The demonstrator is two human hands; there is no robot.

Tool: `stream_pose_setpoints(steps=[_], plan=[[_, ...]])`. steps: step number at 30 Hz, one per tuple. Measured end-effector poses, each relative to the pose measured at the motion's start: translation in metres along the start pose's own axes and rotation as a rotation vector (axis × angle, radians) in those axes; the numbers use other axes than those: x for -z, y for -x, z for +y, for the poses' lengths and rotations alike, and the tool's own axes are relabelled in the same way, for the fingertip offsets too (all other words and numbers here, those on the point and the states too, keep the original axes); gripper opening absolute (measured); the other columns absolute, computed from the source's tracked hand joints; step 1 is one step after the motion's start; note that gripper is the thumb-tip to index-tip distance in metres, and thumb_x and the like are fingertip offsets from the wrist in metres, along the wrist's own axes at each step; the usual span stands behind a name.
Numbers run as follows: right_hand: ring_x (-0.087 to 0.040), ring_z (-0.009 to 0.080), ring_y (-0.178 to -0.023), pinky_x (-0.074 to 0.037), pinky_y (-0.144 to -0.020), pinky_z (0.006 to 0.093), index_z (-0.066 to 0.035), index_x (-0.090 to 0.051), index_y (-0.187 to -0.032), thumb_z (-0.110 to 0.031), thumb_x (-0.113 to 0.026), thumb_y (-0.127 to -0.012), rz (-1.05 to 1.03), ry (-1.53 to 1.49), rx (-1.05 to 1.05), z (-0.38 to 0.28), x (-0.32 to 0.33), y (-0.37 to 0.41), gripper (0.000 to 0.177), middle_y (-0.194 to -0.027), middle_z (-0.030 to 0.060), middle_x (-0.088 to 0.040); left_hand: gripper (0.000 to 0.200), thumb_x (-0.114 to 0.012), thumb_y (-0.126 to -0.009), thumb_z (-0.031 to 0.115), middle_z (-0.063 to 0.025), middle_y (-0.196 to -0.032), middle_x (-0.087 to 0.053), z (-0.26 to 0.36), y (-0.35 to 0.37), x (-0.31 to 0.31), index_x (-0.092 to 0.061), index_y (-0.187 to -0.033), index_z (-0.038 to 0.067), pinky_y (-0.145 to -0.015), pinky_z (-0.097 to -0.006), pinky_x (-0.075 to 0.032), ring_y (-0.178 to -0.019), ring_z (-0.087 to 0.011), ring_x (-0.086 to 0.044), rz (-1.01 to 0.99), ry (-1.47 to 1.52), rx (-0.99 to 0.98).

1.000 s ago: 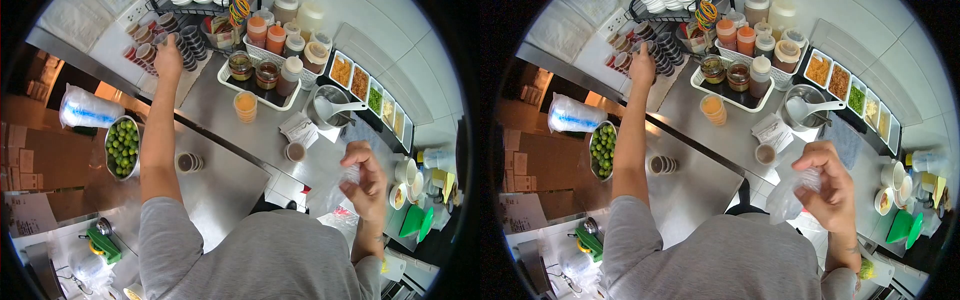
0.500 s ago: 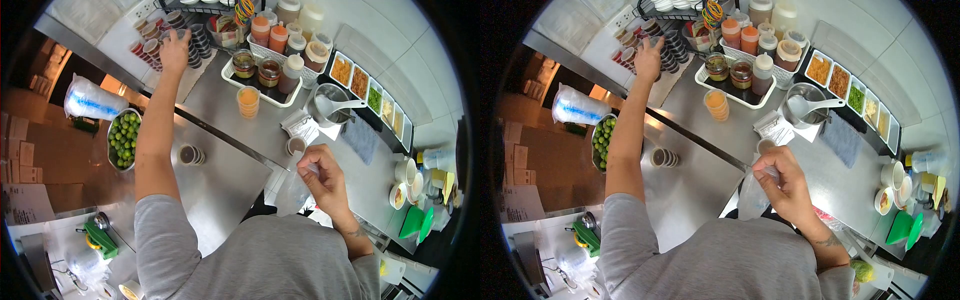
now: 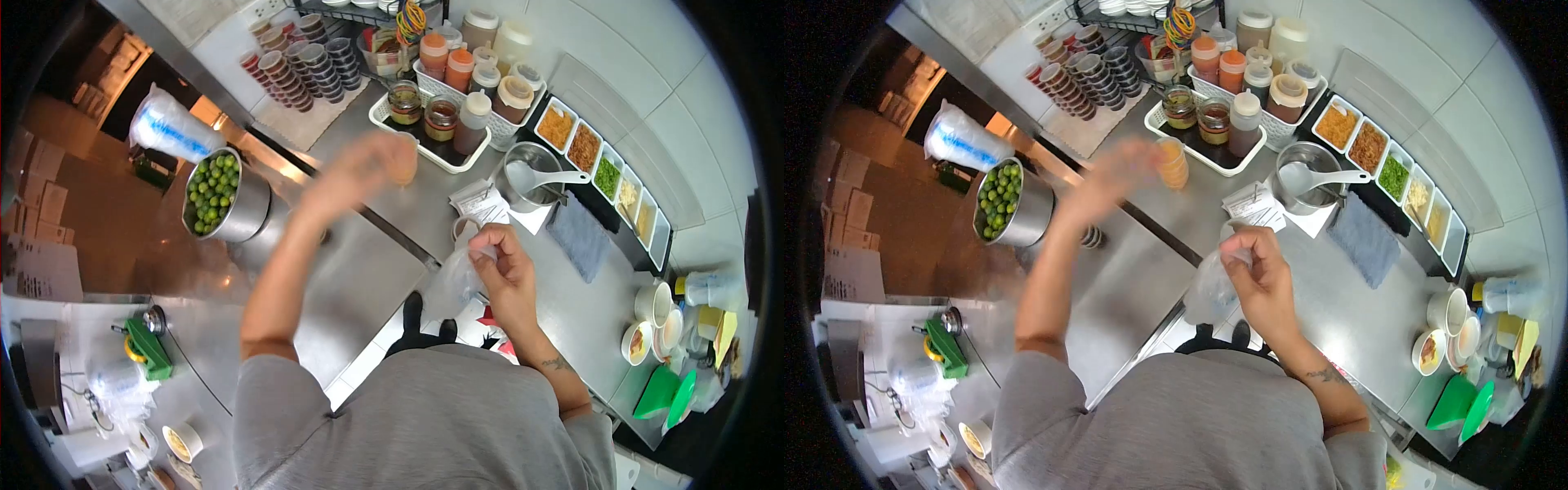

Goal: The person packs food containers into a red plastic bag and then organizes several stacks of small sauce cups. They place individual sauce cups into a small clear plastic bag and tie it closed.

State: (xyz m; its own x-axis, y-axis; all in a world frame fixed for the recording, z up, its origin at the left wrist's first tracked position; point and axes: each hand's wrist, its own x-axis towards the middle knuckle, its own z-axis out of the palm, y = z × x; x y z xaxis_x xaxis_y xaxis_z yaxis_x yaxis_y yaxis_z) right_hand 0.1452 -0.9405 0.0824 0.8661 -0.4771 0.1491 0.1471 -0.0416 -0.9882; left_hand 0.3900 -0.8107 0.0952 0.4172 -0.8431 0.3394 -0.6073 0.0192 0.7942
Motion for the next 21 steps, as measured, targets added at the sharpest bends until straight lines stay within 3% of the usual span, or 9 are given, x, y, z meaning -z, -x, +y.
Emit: stream_pose_setpoints(steps=[2, 5, 9, 11, 12, 16, 17, 20, 21], plan=[[-0.049, 0.0094, -0.093, -0.041, -0.081, 0.0222, -0.003, -0.053, -0.100, 0.006, -0.056, -0.085, 0.062, -0.085, -0.030, 0.002, -0.004, -0.004, 0.018, -0.099, 0.0024, -0.049, 0.036, -0.057, -0.088, 0.019, -0.0072, -0.091, -0.054, 0.067, 0.041, -0.043, -0.052, -0.122, 0.008, -0.071, -0.0303, -0.048, -0.085, -0.0145, -0.053, -0.194, 0.219, 0.290], [-0.049, 0.0079, -0.090, -0.041, -0.077, 0.0209, -0.004, -0.053, -0.100, 0.003, -0.056, -0.087, 0.062, -0.175, -0.195, 0.000, -0.012, -0.007, 0.015, -0.097, 0.0010, -0.050, 0.027, -0.054, -0.088, 0.008, -0.0052, -0.082, -0.053, 0.070, 0.080, -0.086, -0.052, -0.115, 0.007, -0.065, -0.0281, -0.047, -0.077, -0.0138, -0.053, 0.000, 0.139, 0.386], [-0.046, 0.0080, -0.084, -0.040, -0.072, 0.0206, -0.005, -0.053, -0.105, 0.002, -0.059, -0.083, -0.162, -0.049, -0.042, 0.017, -0.020, -0.004, 0.024, -0.096, 0.0026, -0.047, 0.014, -0.050, -0.088, 0.004, -0.0011, -0.071, -0.051, 0.063, 0.103, -0.097, -0.052, -0.102, 0.005, -0.059, -0.0273, -0.044, -0.065, -0.0126, -0.051, 0.430, 0.078, 0.444], [-0.044, 0.0092, -0.081, -0.040, -0.071, 0.0207, -0.007, -0.053, -0.108, 0.005, -0.057, -0.079, -0.253, 0.274, 0.123, 0.015, -0.018, 0.003, 0.031, -0.096, 0.0033, -0.044, 0.013, -0.050, -0.088, 0.004, -0.0007, -0.072, -0.052, 0.065, 0.108, -0.098, -0.051, -0.101, 0.005, -0.058, -0.0259, -0.042, -0.064, -0.0114, -0.050, 0.512, 0.482, 0.477], [-0.043, 0.0107, -0.081, -0.040, -0.071, 0.0214, -0.008, -0.053, -0.110, 0.007, -0.054, -0.077, -0.236, 0.174, 0.046, 0.025, -0.015, 0.007, 0.036, -0.096, 0.0039, -0.043, 0.013, -0.049, -0.088, 0.004, -0.0004, -0.073, -0.052, 0.067, 0.111, -0.099, -0.050, -0.101, 0.005, -0.058, -0.0252, -0.041, -0.064, -0.0108, -0.049, 0.547, 0.686, 0.485], [-0.044, 0.0172, -0.083, -0.041, -0.073, 0.0253, -0.008, -0.056, -0.109, 0.012, -0.043, -0.068, -0.110, 0.019, -0.176, 0.075, -0.001, 0.019, 0.048, -0.095, 0.0070, -0.042, 0.016, -0.050, -0.087, -0.004, -0.0016, -0.082, -0.055, 0.097, 0.136, -0.129, -0.049, -0.099, 0.007, -0.065, -0.0216, -0.040, -0.076, -0.0066, -0.051, 0.328, 0.741, 0.542], [-0.045, 0.0190, -0.084, -0.041, -0.074, 0.0266, -0.008, -0.057, -0.107, 0.012, -0.040, -0.066, -0.066, 0.042, -0.207, 0.078, 0.002, 0.023, 0.049, -0.095, 0.0079, -0.042, 0.021, -0.052, -0.084, -0.008, 0.0002, -0.085, -0.053, 0.088, 0.148, -0.136, -0.050, -0.097, 0.009, -0.068, -0.0208, -0.040, -0.080, -0.0052, -0.050, 0.286, 0.641, 0.534], [-0.047, 0.0224, -0.087, -0.042, -0.075, 0.0306, -0.007, -0.060, -0.101, 0.010, -0.041, -0.067, -0.178, 0.326, 0.076, 0.079, 0.003, 0.048, 0.042, -0.096, 0.0108, -0.044, 0.021, -0.052, -0.081, -0.010, -0.0038, -0.090, -0.055, 0.086, 0.169, -0.149, -0.052, -0.093, 0.007, -0.072, -0.0230, -0.041, -0.084, -0.0128, -0.054, 0.310, 0.234, 0.693], [-0.047, 0.0231, -0.087, -0.042, -0.075, 0.0312, -0.007, -0.060, -0.100, 0.008, -0.041, -0.068, -0.180, 0.347, 0.040, 0.080, 0.002, 0.053, 0.040, -0.095, 0.0111, -0.044, 0.020, -0.051, -0.079, -0.010, -0.0058, -0.090, -0.056, 0.090, 0.171, -0.154, -0.052, -0.092, 0.006, -0.072, -0.0251, -0.042, -0.084, -0.0165, -0.055, 0.396, -0.071, 0.551]])
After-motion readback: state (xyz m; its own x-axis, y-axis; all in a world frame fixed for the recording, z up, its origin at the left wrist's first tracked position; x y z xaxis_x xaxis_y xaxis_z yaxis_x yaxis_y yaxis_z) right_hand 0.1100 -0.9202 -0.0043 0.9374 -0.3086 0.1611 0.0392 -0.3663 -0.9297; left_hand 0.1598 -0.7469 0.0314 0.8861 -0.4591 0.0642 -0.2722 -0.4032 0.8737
